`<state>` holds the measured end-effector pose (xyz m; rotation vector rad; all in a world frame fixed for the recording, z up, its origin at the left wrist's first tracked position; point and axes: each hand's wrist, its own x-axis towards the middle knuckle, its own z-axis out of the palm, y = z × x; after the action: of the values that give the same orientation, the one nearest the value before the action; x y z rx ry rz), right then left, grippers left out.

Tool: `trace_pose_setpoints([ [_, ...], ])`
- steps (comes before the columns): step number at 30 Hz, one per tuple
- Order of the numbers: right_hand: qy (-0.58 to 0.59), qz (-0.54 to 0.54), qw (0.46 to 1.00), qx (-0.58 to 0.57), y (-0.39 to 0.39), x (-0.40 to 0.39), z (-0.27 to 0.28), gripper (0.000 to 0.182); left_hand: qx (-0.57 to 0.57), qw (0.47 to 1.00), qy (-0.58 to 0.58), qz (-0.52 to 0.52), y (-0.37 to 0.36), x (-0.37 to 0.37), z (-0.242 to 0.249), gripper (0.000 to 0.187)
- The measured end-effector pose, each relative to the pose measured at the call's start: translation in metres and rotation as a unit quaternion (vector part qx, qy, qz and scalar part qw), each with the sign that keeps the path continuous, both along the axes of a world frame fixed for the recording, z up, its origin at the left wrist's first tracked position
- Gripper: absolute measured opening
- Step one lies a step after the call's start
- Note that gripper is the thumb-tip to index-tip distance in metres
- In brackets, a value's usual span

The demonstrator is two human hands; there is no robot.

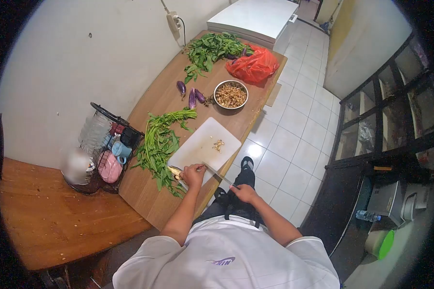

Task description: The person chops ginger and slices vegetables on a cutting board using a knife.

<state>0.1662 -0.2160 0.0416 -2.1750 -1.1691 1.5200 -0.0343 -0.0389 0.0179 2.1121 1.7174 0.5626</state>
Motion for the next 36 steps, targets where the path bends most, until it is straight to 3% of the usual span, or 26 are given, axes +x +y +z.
trace_pose_setpoints([
  [16, 0.056, 0.011, 0.997, -0.044, 0.006, 0.006, -0.016, 0.082, -0.013, 0.999, 0.013, -0.026, 0.005, 0.0, -0.003, 0.011],
  [19, 0.033, 0.026, 0.998, -0.041, 0.014, 0.0, -0.021, 0.079, -0.023, 0.999, 0.03, -0.035, 0.007, 0.0, -0.003, 0.01],
  [21, -0.069, 0.054, 0.996, 0.027, 0.027, -0.006, -0.021, 0.077, -0.022, 0.997, 0.06, -0.044, 0.009, 0.0, -0.004, 0.01],
  [24, -0.079, 0.045, 0.996, 0.007, 0.043, -0.009, 0.004, 0.075, -0.01, 0.997, 0.054, -0.052, 0.008, -0.002, -0.003, 0.01],
  [36, 0.031, 0.01, 0.999, 0.01, 0.013, 0.005, -0.015, 0.08, -0.047, 0.998, 0.034, -0.011, 0.002, -0.003, -0.01, 0.013],
])
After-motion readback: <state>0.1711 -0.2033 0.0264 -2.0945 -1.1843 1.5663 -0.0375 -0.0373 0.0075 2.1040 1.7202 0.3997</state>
